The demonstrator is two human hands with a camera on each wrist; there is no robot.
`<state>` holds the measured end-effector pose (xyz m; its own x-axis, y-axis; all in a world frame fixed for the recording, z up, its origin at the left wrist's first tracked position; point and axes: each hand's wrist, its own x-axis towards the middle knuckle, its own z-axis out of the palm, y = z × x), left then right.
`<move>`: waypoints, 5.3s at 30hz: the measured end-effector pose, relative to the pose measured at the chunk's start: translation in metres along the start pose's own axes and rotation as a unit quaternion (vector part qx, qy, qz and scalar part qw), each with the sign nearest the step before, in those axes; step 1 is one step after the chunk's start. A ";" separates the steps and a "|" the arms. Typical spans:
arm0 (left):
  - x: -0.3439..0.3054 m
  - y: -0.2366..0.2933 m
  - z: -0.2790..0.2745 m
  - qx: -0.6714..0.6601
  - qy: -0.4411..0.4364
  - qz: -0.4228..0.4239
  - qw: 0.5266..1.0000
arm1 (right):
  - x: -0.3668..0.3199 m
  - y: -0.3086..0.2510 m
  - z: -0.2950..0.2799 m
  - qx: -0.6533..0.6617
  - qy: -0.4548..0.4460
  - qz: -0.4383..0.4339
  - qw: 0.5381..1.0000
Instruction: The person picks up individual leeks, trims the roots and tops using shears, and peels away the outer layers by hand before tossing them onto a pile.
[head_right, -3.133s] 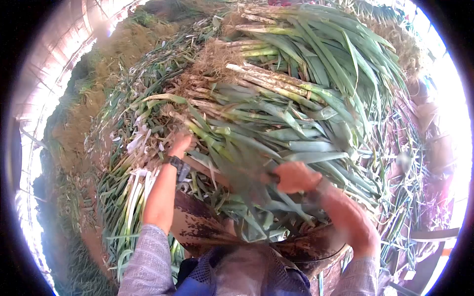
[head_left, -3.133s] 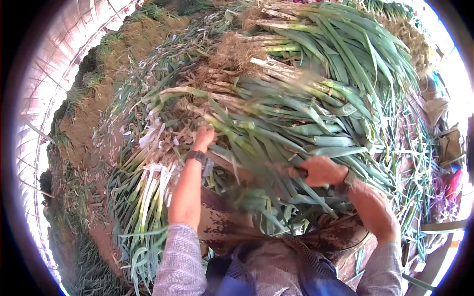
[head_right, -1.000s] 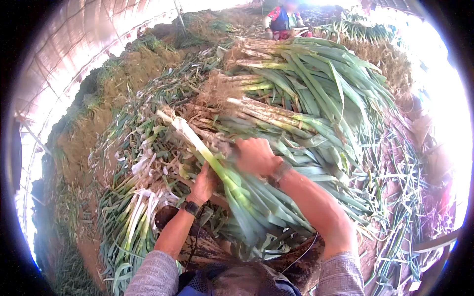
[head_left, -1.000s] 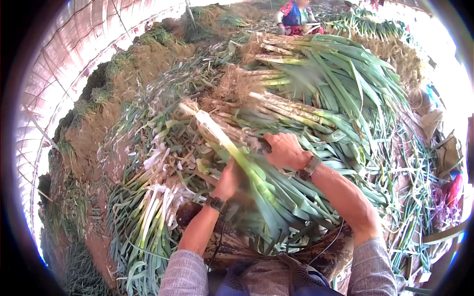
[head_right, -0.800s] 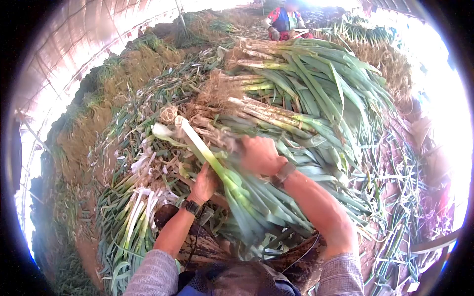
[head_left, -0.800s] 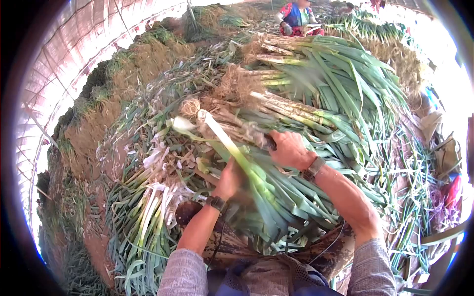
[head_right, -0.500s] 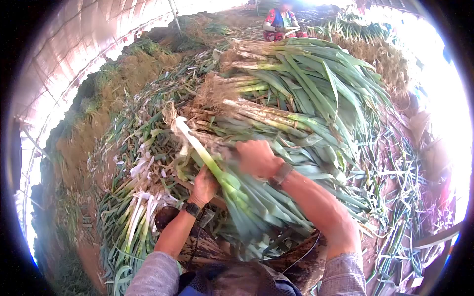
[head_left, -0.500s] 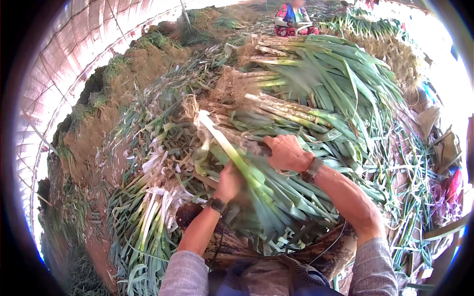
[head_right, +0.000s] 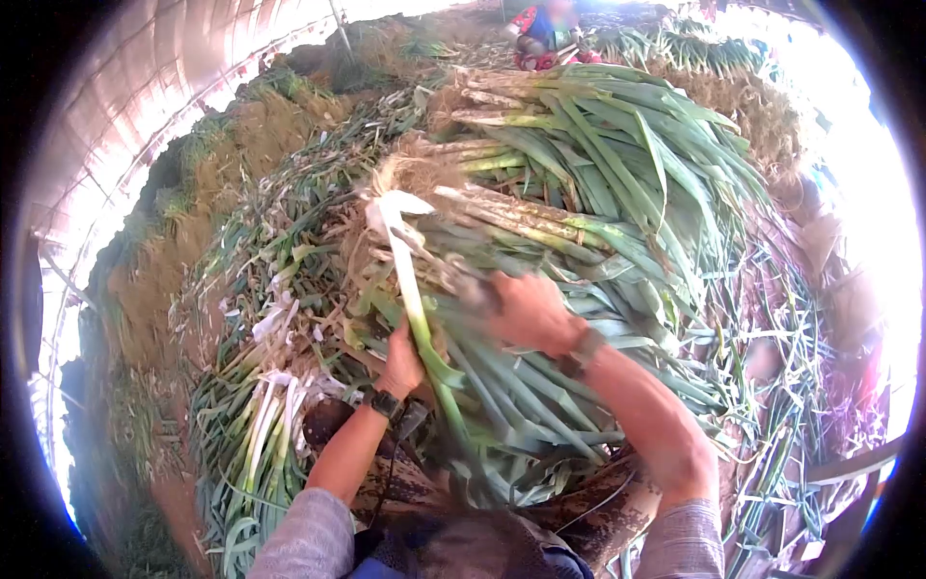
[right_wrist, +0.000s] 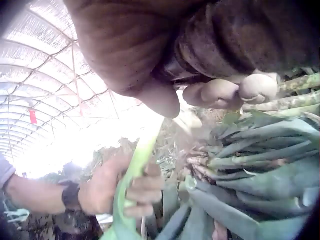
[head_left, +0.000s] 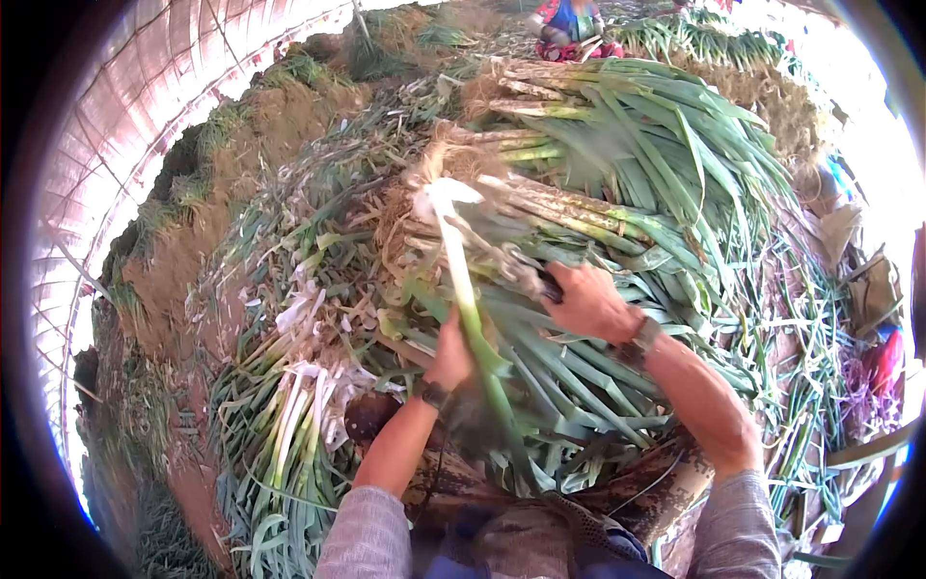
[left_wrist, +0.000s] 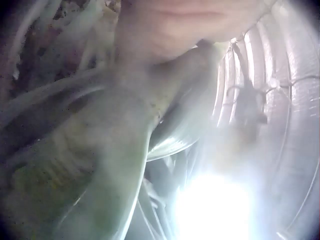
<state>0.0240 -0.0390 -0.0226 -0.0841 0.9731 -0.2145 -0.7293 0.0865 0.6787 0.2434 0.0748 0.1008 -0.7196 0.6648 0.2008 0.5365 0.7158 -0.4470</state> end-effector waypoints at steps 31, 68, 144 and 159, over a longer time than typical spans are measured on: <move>0.056 0.041 -0.030 -0.063 0.226 0.153 0.960 | -0.082 0.020 0.045 -0.052 -0.120 -0.021 0.991; 0.035 -0.002 -0.007 0.142 0.061 0.087 0.984 | -0.077 0.046 0.039 -0.010 -0.015 0.031 0.999; 0.020 0.066 0.037 0.119 0.158 0.292 0.936 | -0.089 0.036 0.030 -0.013 -0.017 -0.072 0.997; 0.007 0.075 0.047 -0.028 -0.022 0.209 0.977 | -0.090 0.034 0.030 0.007 0.022 -0.080 0.997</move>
<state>0.0006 -0.0157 0.0603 -0.3543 0.9292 0.1054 -0.6738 -0.3318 0.6602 0.3131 0.0329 0.0411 -0.7752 0.5517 0.3077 0.4101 0.8100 -0.4192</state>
